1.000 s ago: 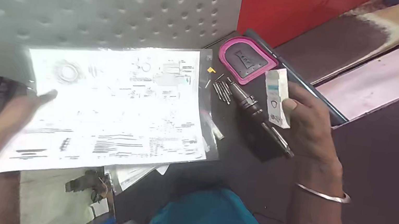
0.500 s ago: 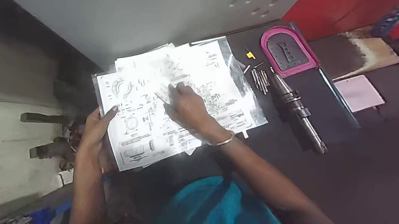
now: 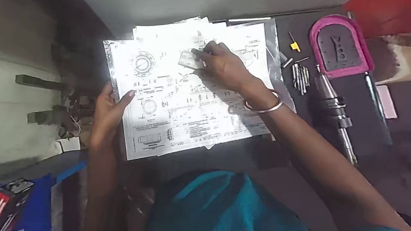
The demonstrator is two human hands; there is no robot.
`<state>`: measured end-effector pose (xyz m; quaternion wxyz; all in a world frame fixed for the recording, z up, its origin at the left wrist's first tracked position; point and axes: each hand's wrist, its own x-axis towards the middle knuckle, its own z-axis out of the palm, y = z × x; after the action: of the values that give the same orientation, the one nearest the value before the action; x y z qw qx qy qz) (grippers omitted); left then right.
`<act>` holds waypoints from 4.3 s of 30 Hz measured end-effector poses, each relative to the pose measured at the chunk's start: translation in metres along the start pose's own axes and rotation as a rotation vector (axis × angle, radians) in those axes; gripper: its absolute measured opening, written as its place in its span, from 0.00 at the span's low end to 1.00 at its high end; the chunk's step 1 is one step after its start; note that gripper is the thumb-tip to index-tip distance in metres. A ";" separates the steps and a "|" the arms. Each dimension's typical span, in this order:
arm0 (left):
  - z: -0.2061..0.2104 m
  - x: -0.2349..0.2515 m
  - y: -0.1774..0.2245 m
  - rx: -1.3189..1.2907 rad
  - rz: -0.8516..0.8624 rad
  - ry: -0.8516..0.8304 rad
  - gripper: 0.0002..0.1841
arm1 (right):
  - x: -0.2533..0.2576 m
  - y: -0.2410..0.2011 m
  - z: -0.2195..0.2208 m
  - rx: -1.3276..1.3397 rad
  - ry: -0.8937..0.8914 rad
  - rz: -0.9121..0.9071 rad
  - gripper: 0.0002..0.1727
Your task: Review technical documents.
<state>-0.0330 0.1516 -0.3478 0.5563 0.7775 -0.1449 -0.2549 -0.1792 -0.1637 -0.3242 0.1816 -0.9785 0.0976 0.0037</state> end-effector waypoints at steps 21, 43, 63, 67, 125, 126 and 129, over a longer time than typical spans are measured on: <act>-0.006 -0.022 0.005 0.258 0.282 0.144 0.26 | -0.068 0.052 -0.048 0.331 0.431 0.142 0.17; 0.017 -0.032 0.031 0.686 0.474 0.025 0.37 | -0.116 0.147 -0.088 0.079 0.244 0.335 0.16; 0.034 -0.037 0.032 0.654 0.545 -0.216 0.21 | -0.024 0.149 -0.098 -0.118 0.068 0.327 0.25; 0.056 -0.037 0.036 0.741 0.613 -0.318 0.27 | -0.087 0.122 -0.124 0.027 0.128 0.282 0.20; 0.103 -0.082 0.018 0.896 0.591 -0.244 0.33 | 0.036 0.014 -0.060 0.237 -0.013 -0.181 0.23; 0.102 -0.081 0.014 0.916 0.589 -0.252 0.34 | 0.048 0.015 -0.053 0.147 -0.052 -0.174 0.23; 0.102 -0.077 0.006 0.897 0.620 -0.246 0.34 | 0.064 0.015 -0.039 -0.013 -0.196 -0.128 0.22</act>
<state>-0.1535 0.1083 -0.3500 0.1986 0.8236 -0.5250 -0.0817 -0.1203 -0.2038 -0.2961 0.1839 -0.9788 0.0168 0.0885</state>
